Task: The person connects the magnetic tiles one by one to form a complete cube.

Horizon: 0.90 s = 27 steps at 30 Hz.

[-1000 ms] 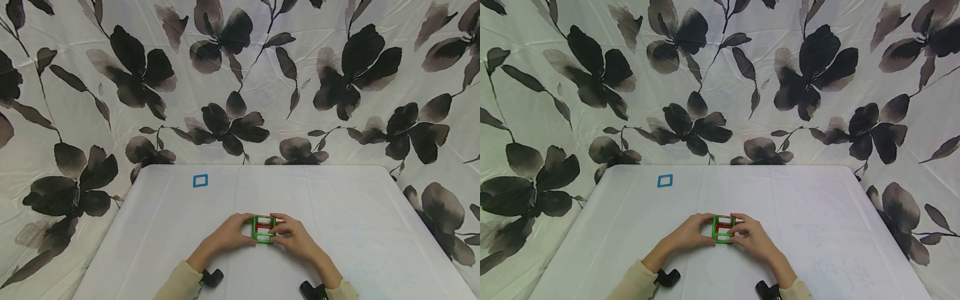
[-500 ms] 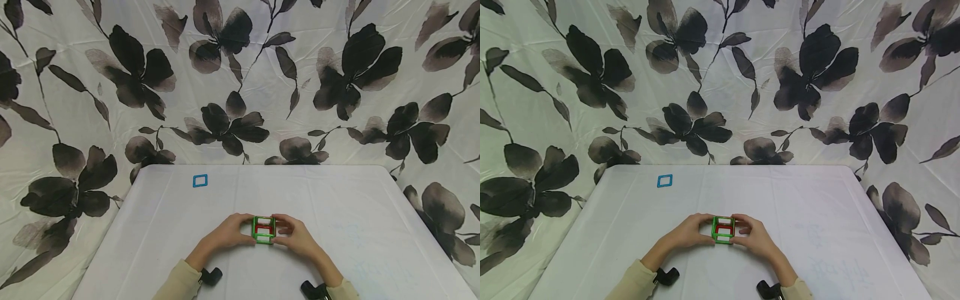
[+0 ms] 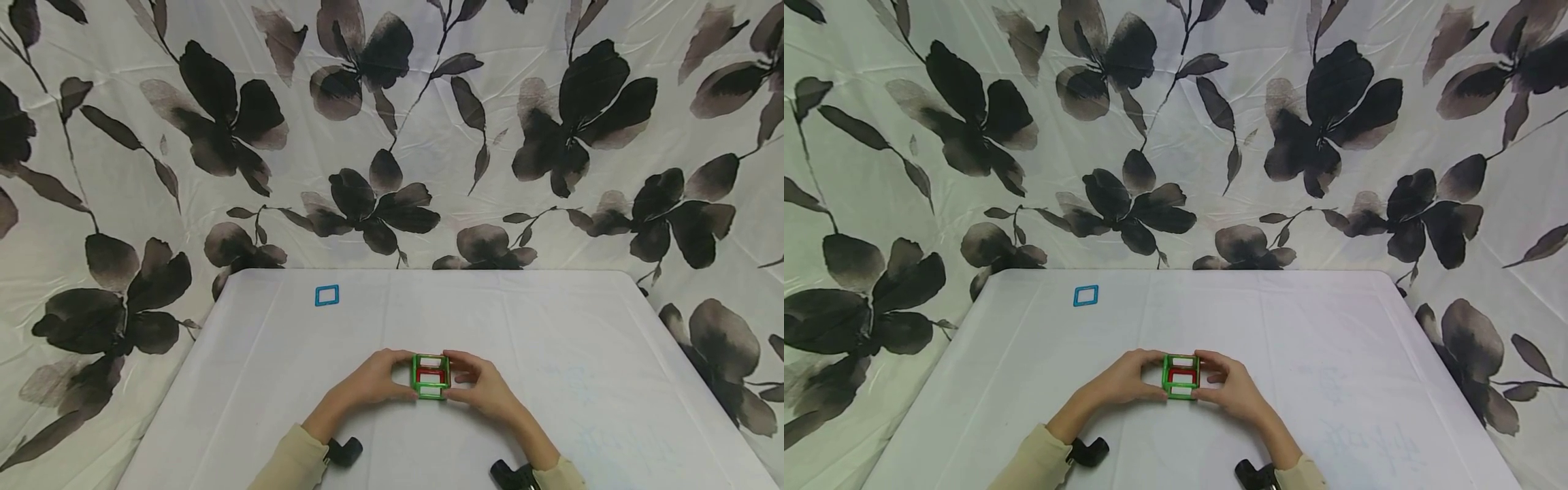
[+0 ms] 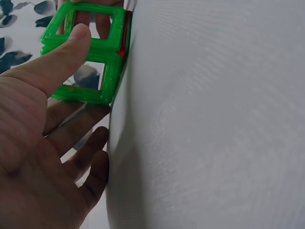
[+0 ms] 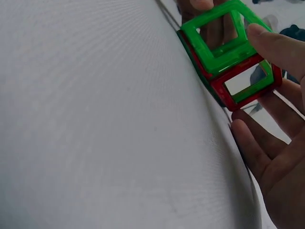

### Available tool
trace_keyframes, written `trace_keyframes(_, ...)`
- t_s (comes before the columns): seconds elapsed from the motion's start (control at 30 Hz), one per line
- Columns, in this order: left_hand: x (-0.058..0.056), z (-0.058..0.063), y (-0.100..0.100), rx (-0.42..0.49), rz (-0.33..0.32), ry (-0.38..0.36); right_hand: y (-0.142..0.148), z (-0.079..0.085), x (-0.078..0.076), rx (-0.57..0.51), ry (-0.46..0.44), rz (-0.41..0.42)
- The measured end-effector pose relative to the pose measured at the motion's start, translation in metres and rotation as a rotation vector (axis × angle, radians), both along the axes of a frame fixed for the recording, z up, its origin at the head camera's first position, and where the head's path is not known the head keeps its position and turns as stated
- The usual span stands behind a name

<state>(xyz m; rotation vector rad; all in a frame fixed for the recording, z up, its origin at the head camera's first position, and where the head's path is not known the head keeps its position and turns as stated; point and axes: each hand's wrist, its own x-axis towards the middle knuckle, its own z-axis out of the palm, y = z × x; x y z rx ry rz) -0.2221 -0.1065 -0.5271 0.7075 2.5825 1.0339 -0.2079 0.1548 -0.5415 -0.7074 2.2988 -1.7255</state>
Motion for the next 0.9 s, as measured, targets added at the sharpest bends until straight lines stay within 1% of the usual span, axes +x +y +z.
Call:
trace_keyframes(0.03, 0.000, 0.000, -0.001, 0.007, 0.002, -0.007, 0.000, 0.001, 0.001, 0.006, -0.004, -0.001)
trace_keyframes(0.13, -0.001, 0.001, -0.008, 0.049, 0.010, -0.036, -0.003, 0.014, 0.006, 0.005, -0.011, -0.004)
trace_keyframes(0.2, -0.003, 0.004, -0.017, 0.087, 0.022, -0.060, -0.005, 0.024, 0.010, 0.003, -0.010, -0.009)
trace_keyframes(0.27, -0.008, 0.007, -0.029, 0.121, 0.045, -0.070, -0.006, 0.033, 0.013, -0.002, -0.015, -0.012)
trace_keyframes(0.33, -0.015, 0.011, -0.044, 0.151, 0.085, -0.070, -0.006, 0.035, 0.014, 0.001, -0.013, -0.011)
trace_keyframes(0.4, -0.024, 0.013, -0.061, 0.168, 0.132, -0.045, -0.006, 0.035, 0.014, 0.004, -0.019, -0.011)
trace_keyframes(0.53, -0.045, 0.013, -0.100, 0.162, 0.243, 0.031, -0.006, 0.029, 0.012, 0.000, -0.016, -0.006)
trace_keyframes(0.63, -0.059, 0.013, -0.127, 0.148, 0.316, 0.076, -0.004, 0.016, 0.007, 0.004, -0.012, -0.006)
trace_keyframes(0.73, -0.073, 0.013, -0.150, 0.129, 0.399, 0.088, -0.003, 0.003, 0.002, 0.018, -0.009, -0.012)
trace_keyframes(0.8, -0.083, 0.012, -0.162, 0.101, 0.453, 0.087, -0.002, -0.003, 0.000, 0.018, -0.012, -0.017)
trace_keyframes(0.87, -0.094, 0.011, -0.172, 0.066, 0.478, 0.085, -0.001, -0.005, -0.001, 0.010, -0.007, -0.021)
trace_keyframes(0.9, -0.099, 0.009, -0.176, 0.044, 0.478, 0.087, -0.001, -0.006, -0.001, 0.006, -0.007, -0.025)
